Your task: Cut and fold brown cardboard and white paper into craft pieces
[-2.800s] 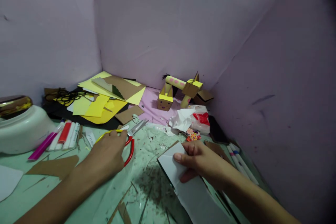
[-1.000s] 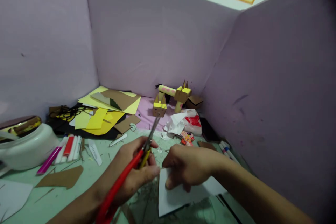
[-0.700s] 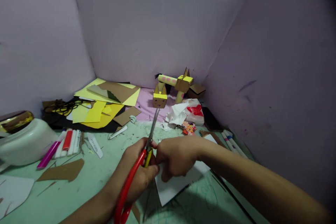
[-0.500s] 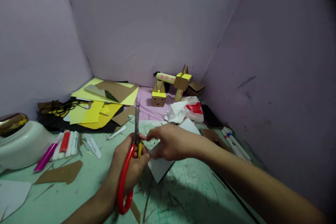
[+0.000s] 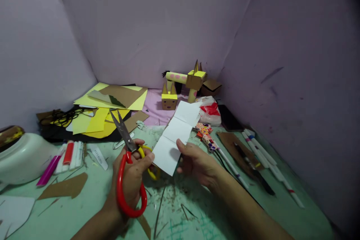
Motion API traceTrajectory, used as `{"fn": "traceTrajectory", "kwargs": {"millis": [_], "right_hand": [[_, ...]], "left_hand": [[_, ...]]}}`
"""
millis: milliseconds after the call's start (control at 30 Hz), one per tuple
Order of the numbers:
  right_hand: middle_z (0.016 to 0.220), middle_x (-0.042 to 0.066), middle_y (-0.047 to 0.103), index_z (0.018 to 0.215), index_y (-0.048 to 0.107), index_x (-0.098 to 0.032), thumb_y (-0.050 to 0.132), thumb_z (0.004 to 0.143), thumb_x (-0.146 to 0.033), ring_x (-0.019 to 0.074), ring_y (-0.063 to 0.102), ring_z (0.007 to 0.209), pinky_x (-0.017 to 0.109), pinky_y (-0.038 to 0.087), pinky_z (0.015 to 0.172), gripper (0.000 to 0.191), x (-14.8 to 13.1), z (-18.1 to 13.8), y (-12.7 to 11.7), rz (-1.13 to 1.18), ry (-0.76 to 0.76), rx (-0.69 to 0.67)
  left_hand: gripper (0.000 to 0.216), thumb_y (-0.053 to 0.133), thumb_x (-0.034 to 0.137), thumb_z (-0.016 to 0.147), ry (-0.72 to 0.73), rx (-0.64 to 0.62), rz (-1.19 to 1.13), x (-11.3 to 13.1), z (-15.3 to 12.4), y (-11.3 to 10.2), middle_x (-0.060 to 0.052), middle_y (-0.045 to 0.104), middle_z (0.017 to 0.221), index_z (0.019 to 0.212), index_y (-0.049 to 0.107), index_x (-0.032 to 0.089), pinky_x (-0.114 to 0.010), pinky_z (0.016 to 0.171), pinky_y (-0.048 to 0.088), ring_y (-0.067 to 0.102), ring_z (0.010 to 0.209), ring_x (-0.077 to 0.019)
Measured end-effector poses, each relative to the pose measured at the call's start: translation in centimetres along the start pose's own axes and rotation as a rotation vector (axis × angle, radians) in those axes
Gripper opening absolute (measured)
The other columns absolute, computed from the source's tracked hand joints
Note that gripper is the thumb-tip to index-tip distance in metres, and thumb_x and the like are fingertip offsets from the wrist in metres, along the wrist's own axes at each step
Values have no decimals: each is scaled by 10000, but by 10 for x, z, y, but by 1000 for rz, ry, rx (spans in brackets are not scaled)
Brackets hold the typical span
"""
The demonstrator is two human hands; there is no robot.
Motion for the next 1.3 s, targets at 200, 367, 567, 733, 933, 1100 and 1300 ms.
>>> {"fn": "traceTrajectory", "kwargs": {"millis": [200,367,567,733,933,1100,1300], "right_hand": [[715,26,713,828,655,-151,786,587,-251,182,640,627,314,520,653,292,3,13,11,179,-90,161],[728,39,714,838,653,-141,804,530,-238,190,630,614,325,518,618,356,6,13,3,148,-182,167],[636,37,683,819,629,-134,758,516,-217,189,603,526,323,495,528,339,5,13,-3,79,-112,172],[619,32,671,801,622,-142,701,542,-175,189,601,518,321,497,521,273,3,12,-1,73,-68,194],[586,41,655,775,618,-120,633,606,-133,182,592,502,327,495,527,171,3,15,0,77,11,212],[584,37,646,774,627,-116,636,607,-101,182,593,513,337,496,553,168,3,20,-1,101,18,216],[601,13,649,730,647,-122,700,543,-89,144,570,513,276,472,543,197,-3,16,-7,69,-47,153]], "left_hand": [[405,730,193,668,-21,-57,71,-9,-9,1,73,600,682,992,488,218,-206,576,461,544,594,-92],[379,717,201,687,-25,-122,140,-13,-15,2,69,587,684,986,485,216,-218,572,482,554,606,-104],[409,725,192,642,-169,-206,92,-14,-16,8,68,573,638,973,485,207,-234,514,495,549,536,-108],[408,731,182,644,-197,-237,79,-13,-14,8,55,586,670,978,498,218,-228,518,494,557,564,-110],[436,750,173,610,-209,-232,101,-11,-11,8,59,602,638,973,510,209,-199,498,479,555,522,-97],[496,782,185,569,-236,-209,104,-12,-9,8,82,567,600,980,505,208,-199,500,488,539,521,-97],[412,743,267,666,-238,-340,224,4,-9,17,48,593,612,1007,515,220,-239,516,486,562,542,-134]]}}
Point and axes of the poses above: each hand's wrist, its own z-axis towards the middle knuckle, its own y-axis out of the palm, x = y × z, the point moved 1 cm from there along z, towards the middle knuckle
